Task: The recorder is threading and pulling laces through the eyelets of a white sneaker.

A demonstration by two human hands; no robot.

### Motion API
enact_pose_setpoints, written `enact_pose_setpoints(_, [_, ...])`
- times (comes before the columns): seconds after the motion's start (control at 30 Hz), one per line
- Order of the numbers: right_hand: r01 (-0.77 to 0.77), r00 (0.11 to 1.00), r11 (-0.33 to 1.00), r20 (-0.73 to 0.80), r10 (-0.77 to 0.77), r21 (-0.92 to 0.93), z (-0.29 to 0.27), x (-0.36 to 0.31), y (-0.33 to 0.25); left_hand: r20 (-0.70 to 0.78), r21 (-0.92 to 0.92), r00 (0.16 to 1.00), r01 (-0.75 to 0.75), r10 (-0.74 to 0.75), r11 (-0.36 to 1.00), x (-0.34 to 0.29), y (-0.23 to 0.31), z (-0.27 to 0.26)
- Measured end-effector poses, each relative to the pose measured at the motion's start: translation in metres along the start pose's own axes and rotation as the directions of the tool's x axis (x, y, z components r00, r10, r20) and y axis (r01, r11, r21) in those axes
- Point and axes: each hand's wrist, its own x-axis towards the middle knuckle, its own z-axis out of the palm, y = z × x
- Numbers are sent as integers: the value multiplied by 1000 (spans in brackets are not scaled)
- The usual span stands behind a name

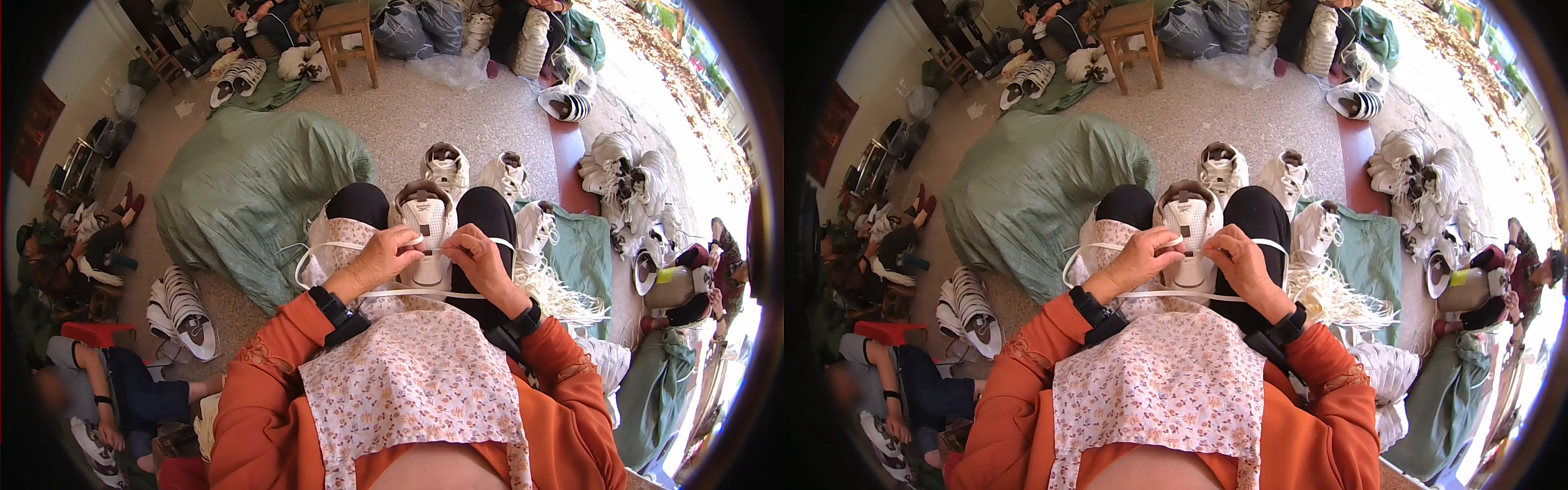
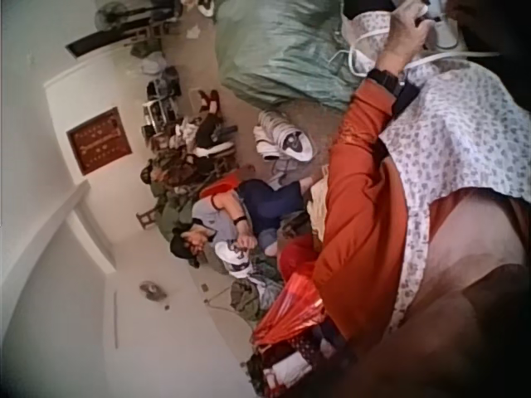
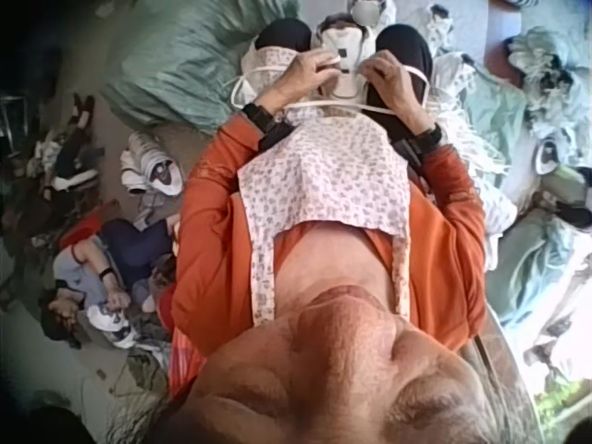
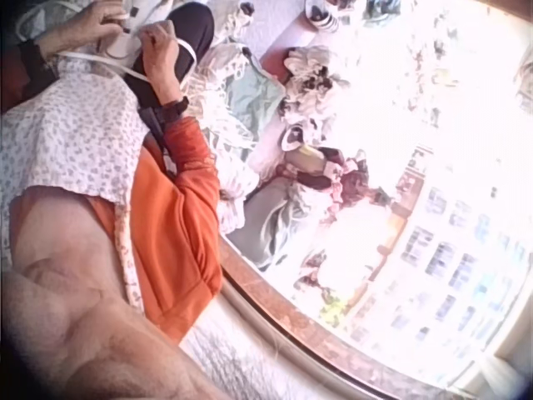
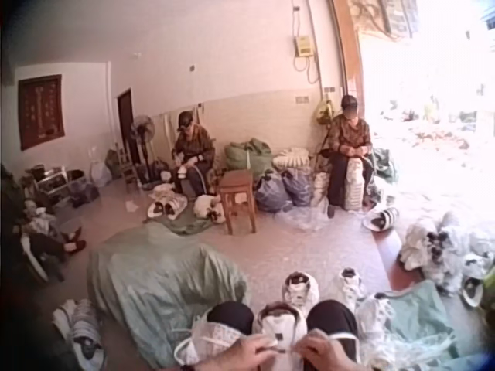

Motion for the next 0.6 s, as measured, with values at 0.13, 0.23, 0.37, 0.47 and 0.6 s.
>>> enact_pose_setpoints(0.13, [-16,1000,993,2,17,-120,1,-4,-6,-14,5,999,38,-38,999,-3,4,3])
enact_pose_setpoints(0.23, [-27,1000,988,-8,26,-154,5,-5,-10,-65,-108,998,-3,-4,994,-5,0,8])
enact_pose_setpoints(0.37, [-49,999,979,-15,47,-196,5,-6,-11,1,-4,1000,23,-23,1000,-2,1,4])
enact_pose_setpoints(0.47, [-44,999,980,-21,41,-195,4,-7,-10,-9,-32,1000,27,-27,999,-3,-3,6])
enact_pose_setpoints(0.6, [-50,998,982,-32,45,-183,4,-8,-9,-8,-67,1000,13,-13,998,-3,-8,7])
